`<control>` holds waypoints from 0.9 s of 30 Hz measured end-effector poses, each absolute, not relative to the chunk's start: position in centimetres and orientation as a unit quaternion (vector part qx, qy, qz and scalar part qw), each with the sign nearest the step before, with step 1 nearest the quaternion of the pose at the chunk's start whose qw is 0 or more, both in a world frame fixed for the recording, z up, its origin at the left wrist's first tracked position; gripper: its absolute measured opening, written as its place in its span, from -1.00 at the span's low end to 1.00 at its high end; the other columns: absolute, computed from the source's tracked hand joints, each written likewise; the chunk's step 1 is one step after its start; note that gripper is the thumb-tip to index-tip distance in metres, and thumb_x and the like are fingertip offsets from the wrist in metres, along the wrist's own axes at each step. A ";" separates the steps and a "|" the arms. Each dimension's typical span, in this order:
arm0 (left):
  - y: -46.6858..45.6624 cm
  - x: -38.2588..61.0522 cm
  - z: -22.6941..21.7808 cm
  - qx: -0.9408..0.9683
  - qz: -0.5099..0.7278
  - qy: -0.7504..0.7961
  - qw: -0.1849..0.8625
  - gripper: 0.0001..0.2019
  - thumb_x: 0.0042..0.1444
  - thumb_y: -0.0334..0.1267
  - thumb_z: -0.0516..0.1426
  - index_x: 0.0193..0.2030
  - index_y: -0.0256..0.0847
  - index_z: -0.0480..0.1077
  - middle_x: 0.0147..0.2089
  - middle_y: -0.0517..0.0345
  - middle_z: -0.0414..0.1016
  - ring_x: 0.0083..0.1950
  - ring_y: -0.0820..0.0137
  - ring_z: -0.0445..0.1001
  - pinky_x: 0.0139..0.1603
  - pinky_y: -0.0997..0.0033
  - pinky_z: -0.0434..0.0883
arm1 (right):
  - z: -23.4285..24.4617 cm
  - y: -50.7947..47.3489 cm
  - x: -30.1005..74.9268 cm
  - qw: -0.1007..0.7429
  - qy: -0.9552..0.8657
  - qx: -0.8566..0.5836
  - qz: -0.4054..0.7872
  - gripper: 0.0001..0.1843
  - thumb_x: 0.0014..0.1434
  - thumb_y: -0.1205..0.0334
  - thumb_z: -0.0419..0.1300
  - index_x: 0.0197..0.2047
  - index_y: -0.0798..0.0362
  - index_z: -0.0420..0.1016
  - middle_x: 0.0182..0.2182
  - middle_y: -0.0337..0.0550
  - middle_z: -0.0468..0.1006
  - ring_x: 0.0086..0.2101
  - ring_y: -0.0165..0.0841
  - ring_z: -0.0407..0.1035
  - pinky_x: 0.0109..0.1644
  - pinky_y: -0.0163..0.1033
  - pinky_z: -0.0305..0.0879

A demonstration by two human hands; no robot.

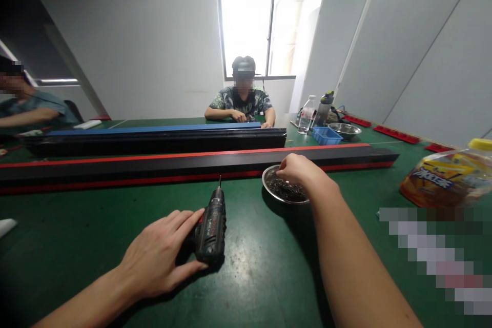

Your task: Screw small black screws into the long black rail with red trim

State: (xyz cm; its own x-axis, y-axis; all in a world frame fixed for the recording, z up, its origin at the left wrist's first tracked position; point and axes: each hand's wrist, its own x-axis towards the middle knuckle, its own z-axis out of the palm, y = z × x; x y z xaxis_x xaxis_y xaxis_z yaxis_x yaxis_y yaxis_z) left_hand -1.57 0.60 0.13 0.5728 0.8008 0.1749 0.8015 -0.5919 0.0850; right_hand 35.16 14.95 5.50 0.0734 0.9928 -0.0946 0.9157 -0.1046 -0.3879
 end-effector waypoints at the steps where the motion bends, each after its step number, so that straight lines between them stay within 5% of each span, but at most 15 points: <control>1: 0.6 -1.6 0.1 -0.887 -0.098 -0.451 0.001 -0.21 0.26 0.24 0.21 0.44 -0.25 0.23 0.22 -0.15 0.49 0.13 -0.01 0.49 0.10 -0.05 0.51 | 5.0 15.1 35.4 0.112 -0.658 -0.726 0.164 -0.86 0.03 0.16 0.48 -0.35 0.05 0.75 -0.52 -0.05 0.64 -0.52 -0.28 0.52 -0.42 -0.30 0.30; 6: 0.6 -1.6 -0.1 -0.885 -0.102 -0.454 0.009 -0.21 0.26 0.24 0.20 0.44 -0.25 0.23 0.24 -0.18 0.48 0.14 -0.02 0.49 0.12 -0.05 0.51 | 2.7 15.6 35.6 0.070 -0.650 -0.744 0.140 -0.89 -0.12 0.27 0.51 -0.43 0.01 0.73 -0.48 -0.04 0.66 -0.50 -0.25 0.53 -0.43 -0.27 0.32; 14: -0.1 -2.1 -0.1 -0.893 -0.100 -0.439 0.005 -0.13 0.25 0.31 0.19 0.48 -0.28 0.19 0.22 -0.22 0.49 0.11 -0.03 0.51 0.12 -0.08 0.52 | 3.0 15.7 35.3 0.022 -0.637 -0.748 0.187 -0.94 -0.04 0.39 0.44 -0.47 0.04 0.71 -0.49 -0.02 0.66 -0.47 -0.23 0.55 -0.41 -0.26 0.34; 27: 0.0 -2.4 -0.2 -0.897 -0.108 -0.428 0.009 -0.13 0.20 0.29 0.24 0.46 -0.25 0.22 0.23 -0.21 0.49 0.10 -0.02 0.53 0.10 -0.03 0.54 | 6.7 14.5 32.9 0.152 -0.699 -0.681 0.155 -0.91 0.12 0.28 0.41 -0.36 0.07 0.78 -0.42 -0.02 0.71 -0.38 -0.24 0.56 -0.35 -0.30 0.34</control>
